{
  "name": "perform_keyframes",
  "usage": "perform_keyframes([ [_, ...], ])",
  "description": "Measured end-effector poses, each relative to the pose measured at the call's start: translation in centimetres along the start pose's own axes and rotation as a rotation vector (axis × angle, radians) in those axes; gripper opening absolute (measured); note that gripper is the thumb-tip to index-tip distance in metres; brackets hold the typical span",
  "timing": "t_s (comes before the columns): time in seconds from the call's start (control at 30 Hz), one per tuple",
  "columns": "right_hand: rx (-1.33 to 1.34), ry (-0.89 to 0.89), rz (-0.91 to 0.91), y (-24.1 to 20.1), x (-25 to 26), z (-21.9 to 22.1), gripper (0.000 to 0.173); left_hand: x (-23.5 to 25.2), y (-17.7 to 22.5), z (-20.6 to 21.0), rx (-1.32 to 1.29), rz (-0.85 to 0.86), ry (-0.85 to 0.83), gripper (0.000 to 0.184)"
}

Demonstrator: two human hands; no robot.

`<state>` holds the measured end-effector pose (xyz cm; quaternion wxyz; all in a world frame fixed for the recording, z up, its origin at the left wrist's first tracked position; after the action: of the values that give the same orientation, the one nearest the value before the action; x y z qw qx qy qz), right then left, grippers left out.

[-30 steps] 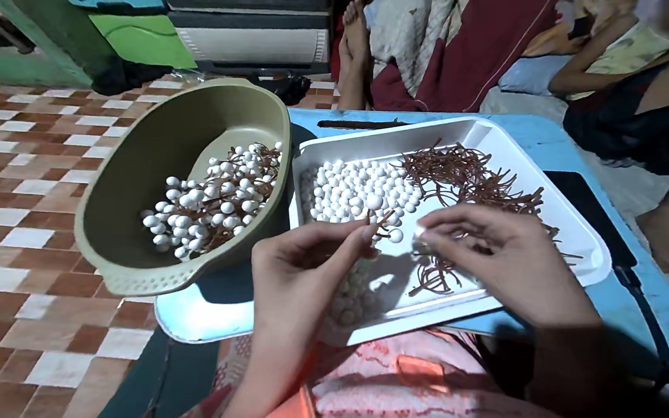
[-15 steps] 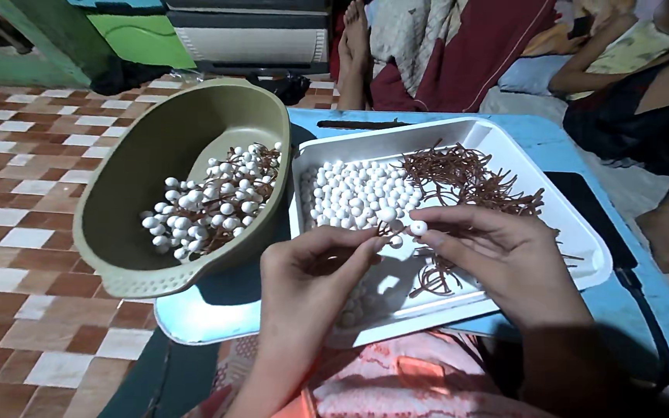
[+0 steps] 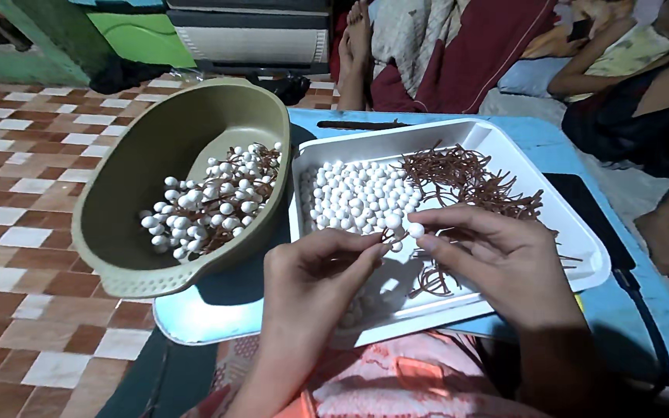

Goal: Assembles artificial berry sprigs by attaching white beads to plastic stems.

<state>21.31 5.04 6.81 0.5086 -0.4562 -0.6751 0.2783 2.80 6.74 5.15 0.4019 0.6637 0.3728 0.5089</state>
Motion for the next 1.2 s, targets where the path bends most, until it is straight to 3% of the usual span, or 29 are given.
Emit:
perform_keyframes([
  [0.43,-0.055,-0.032,-0.01,-0.1,0.1,0.6,0.015,0.0,0.0,0.1,0.003,0.007,-0.007,0.009],
  [0.57,-0.182,-0.124,0.058,0.2,0.7,-1.5,0.027,0.3,0.7,-0.9,0.012,0.073,0.019,0.012],
  [0.73,-0.56,-0.221,0.16,2.0,0.9,-3.3,0.019,0.8,1.4,-8.2,0.235,0.206,0.211,0.017],
  [0.9,-0.765,-0.388,0.249,3.8,1.0,-1.5,0.019,0.4,-0.1,-14.2,0.523,0.136,0.366,0.026],
  [1.03,-0.8,-0.546,0.311,4.7,1.2,0.3,0.016,0.5,-1.2,-15.3,0.704,0.025,0.335,0.029],
  [1.1,-0.798,-0.532,0.254,4.5,1.2,0.5,0.006,0.7,-1.3,-14.9,0.755,0.006,0.3,0.034],
  [1.2,-0.742,-0.46,0.174,3.6,1.4,-0.6,0.005,0.8,-0.4,-13.0,0.769,0.06,0.278,0.039],
])
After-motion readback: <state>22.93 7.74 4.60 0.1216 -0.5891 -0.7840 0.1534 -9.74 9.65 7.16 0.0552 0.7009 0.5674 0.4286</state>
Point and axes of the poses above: each hand's wrist, its own x-axis towards the middle knuckle, its own z-axis out of the palm, y = z × x, the point moved 9 cm from there along x, towards the middle knuckle, and after that the axes turned 4 degrees about -y, right-handed, at the moved point
